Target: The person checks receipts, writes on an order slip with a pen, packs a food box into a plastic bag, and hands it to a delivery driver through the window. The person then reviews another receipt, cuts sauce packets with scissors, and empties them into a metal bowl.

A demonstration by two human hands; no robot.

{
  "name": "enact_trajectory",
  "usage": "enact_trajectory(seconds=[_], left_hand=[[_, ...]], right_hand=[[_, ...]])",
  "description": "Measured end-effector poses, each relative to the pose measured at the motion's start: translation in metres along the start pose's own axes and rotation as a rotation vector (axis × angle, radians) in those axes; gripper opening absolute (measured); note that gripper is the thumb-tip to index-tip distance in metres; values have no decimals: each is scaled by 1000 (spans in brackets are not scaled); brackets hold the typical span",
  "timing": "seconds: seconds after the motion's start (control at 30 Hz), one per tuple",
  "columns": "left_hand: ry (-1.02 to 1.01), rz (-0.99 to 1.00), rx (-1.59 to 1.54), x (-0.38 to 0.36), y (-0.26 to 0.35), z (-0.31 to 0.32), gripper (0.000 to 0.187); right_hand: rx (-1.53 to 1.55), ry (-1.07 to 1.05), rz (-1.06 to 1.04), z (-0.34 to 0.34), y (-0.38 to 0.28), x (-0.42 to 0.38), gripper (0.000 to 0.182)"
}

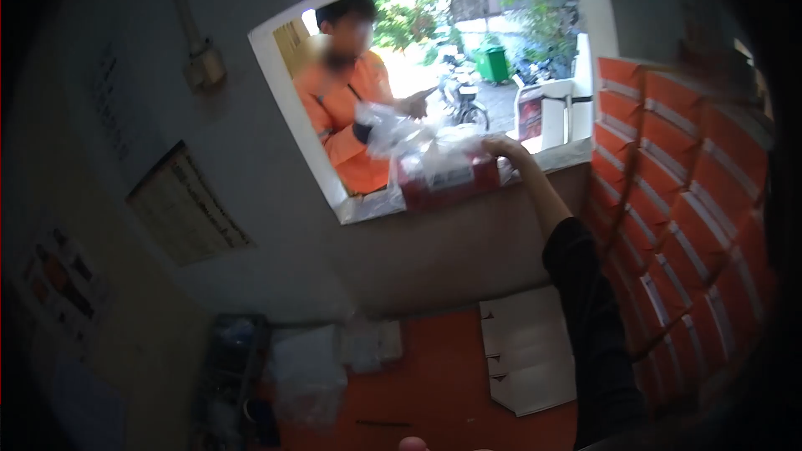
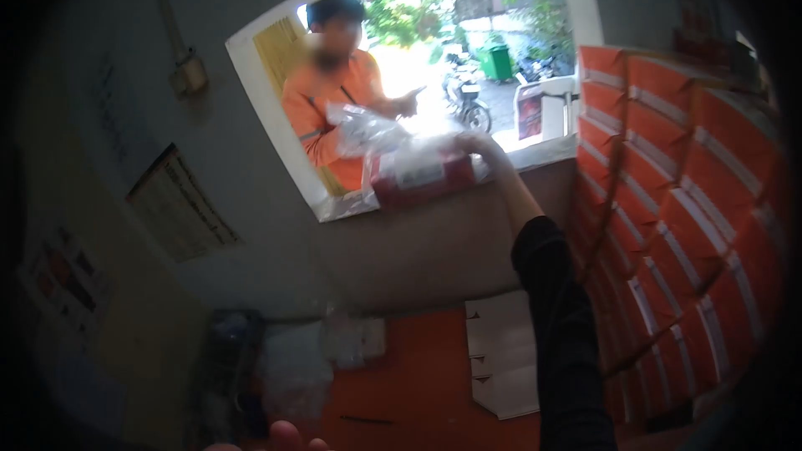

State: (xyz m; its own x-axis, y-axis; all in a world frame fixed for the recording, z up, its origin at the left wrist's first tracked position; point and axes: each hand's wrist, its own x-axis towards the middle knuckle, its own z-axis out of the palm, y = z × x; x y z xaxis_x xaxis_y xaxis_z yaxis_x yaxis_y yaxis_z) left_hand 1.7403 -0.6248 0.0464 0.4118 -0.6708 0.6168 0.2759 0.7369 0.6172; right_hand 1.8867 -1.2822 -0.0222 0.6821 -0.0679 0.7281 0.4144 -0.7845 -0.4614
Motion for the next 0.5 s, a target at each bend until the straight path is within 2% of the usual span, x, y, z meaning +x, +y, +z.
enact_trajectory(seconds=[0.03,0.07,0.13,0.17,0.23,0.27,0.3,0.33,0.4,0.43,0.5], left_hand=[[8,-20,-19,4,-11,-5,53],[7,-29,-38,9,-21,-10,52],[23,-56,-84,10,-43,-19,52],[42,-80,-95,3,-54,-24,52],[145,-163,-41,-18,-76,-34,51],[312,-374,104,-36,-85,-38,49],[481,-585,229,-60,-101,-48,48],[502,-729,271,-89,-114,-54,46],[448,-969,329,-148,-125,-61,46],[372,-1072,346,-173,-122,-58,47],[356,-1112,410,-214,-111,-49,47]], right_hand=[[-505,117,254,5,-57,5,42],[-977,105,566,12,-133,11,46],[-778,-97,692,4,-173,14,42],[-733,-18,606,7,-157,5,43],[-430,400,358,7,-142,-27,48],[-208,610,213,8,-154,-35,52],[-66,730,86,12,-176,-40,57],[-149,620,180,14,-214,-43,72],[-478,578,-207,47,-263,-22,47],[-435,565,-212,62,-255,-21,47],[-1074,51,57,80,-228,-29,63]])
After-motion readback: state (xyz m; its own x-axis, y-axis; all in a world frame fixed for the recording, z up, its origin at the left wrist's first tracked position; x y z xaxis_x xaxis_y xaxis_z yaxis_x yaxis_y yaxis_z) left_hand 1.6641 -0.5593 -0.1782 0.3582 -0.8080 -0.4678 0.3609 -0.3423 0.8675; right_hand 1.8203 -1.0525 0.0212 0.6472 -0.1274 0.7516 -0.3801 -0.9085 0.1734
